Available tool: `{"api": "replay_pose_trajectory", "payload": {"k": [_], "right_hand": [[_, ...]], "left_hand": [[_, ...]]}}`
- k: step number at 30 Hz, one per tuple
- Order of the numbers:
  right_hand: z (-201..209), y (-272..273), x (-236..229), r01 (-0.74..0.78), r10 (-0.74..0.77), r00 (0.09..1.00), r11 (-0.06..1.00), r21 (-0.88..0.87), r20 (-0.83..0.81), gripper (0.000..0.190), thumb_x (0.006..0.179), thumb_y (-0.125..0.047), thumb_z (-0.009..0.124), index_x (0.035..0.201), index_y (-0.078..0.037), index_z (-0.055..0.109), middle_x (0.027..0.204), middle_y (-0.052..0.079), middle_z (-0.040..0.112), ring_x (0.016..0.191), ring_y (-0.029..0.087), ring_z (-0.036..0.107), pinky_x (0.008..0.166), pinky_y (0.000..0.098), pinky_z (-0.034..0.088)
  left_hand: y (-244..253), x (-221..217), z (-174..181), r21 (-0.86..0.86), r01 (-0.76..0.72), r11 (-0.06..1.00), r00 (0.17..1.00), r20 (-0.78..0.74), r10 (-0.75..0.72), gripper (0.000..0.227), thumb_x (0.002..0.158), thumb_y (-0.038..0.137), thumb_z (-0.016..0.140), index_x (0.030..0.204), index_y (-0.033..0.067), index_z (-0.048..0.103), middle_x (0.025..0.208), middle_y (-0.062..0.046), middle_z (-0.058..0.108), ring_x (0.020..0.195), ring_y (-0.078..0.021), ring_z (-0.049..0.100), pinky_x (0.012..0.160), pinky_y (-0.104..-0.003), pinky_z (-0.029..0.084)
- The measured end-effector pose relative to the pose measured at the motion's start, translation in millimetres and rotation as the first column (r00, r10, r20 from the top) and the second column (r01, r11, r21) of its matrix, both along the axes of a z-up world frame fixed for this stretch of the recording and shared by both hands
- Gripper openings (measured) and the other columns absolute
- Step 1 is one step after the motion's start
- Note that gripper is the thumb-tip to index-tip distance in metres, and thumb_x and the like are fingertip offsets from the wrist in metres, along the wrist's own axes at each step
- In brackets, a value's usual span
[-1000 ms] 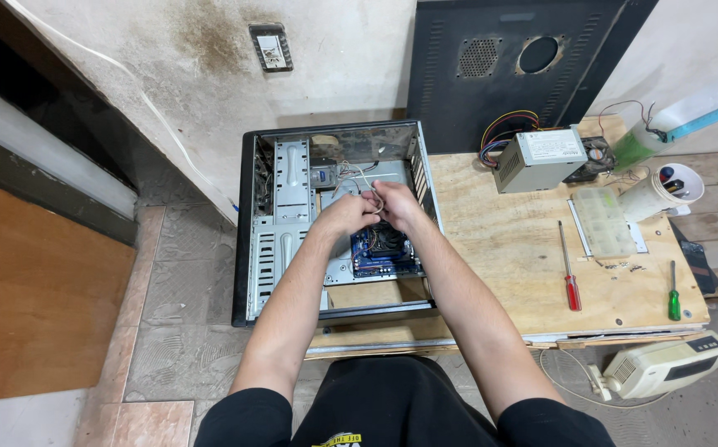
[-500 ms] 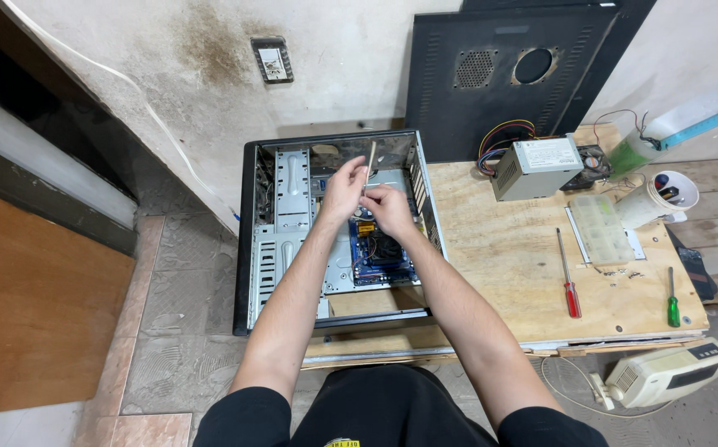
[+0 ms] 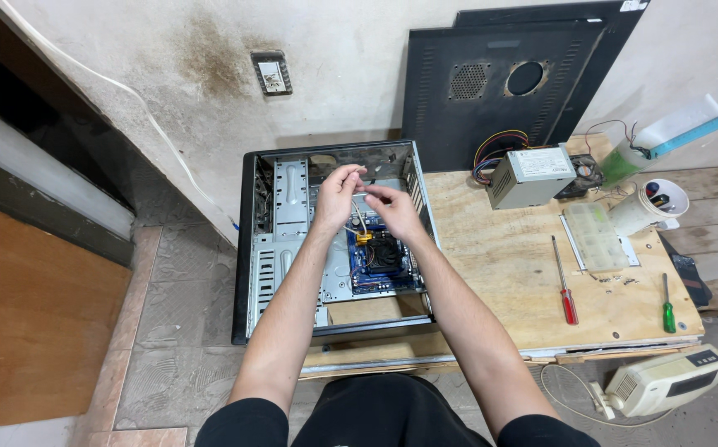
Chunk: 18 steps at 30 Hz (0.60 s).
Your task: The person installs a power supply unit into a desktop computer case and secures it with screws. They then connect various power cables to the motherboard and organize the wiring inside the case.
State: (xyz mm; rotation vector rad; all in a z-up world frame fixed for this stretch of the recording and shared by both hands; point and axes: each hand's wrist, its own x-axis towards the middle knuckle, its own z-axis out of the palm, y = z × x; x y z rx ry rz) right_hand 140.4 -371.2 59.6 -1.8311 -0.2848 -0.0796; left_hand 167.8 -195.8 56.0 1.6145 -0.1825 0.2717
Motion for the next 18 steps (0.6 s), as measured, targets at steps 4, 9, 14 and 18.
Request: {"api": "replay_pose_trajectory", "payload": {"k": [4, 9, 14, 18], "right_hand": [[-5.3, 10.7, -11.0, -0.176, 0.165, 0.982, 0.976, -0.129, -0.088, 0.037, 0.102, -0.027, 0.090, 0.134, -0.009, 0.085, 0.123, 0.022, 0.085, 0.117, 0.032, 0.081, 0.105, 0.0473, 0.060], [-23.1, 13.8, -4.6, -0.084, 0.056, 0.987, 0.979, -0.186, -0.153, 0.023, 0.101, -0.021, 0.086, 0.119, -0.007, 0.088, 0.091, 0.010, 0.088, 0.071, 0.016, 0.084, 0.059, 0.0267, 0.068], [-20.3, 22.0, -6.3, -0.016, 0.053, 0.950, 0.992, 0.122, -0.307, 0.030, 0.100, -0.010, 0.085, 0.126, 0.004, 0.082, 0.106, 0.022, 0.085, 0.079, 0.026, 0.086, 0.062, 0.0320, 0.073], [-12.7, -2.5, 1.3, 0.102, -0.109, 0.992, 0.988, -0.116, -0.057, 0.026, 0.103, -0.020, 0.085, 0.127, -0.008, 0.085, 0.113, 0.015, 0.087, 0.085, 0.024, 0.086, 0.063, 0.0321, 0.072]], "left_hand": [[-7.3, 7.1, -0.2, -0.022, 0.013, 1.000, 1.000, -0.023, -0.014, 0.029, 0.119, 0.009, 0.057, 0.131, 0.0121, 0.083, 0.103, -0.012, 0.083, 0.094, -0.0204, 0.084, 0.091, -0.037, 0.071], [-10.3, 6.8, 35.4, 0.063, 0.002, 0.998, 1.000, 0.020, -0.003, 0.035, 0.113, 0.014, 0.068, 0.148, 0.0088, 0.073, 0.103, -0.010, 0.077, 0.079, -0.0141, 0.079, 0.075, -0.033, 0.072], [-15.3, 25.3, 67.0, 0.364, -0.117, 0.924, 0.975, 0.218, 0.037, 0.026, 0.115, 0.040, 0.072, 0.132, 0.0232, 0.081, 0.108, -0.008, 0.081, 0.104, -0.0308, 0.081, 0.092, -0.046, 0.066], [-23.6, 35.2, 77.7, 0.527, -0.146, 0.837, 0.987, 0.137, 0.086, 0.034, 0.121, 0.046, 0.055, 0.133, 0.0245, 0.078, 0.097, -0.006, 0.083, 0.101, -0.0274, 0.083, 0.092, -0.047, 0.067]]}}
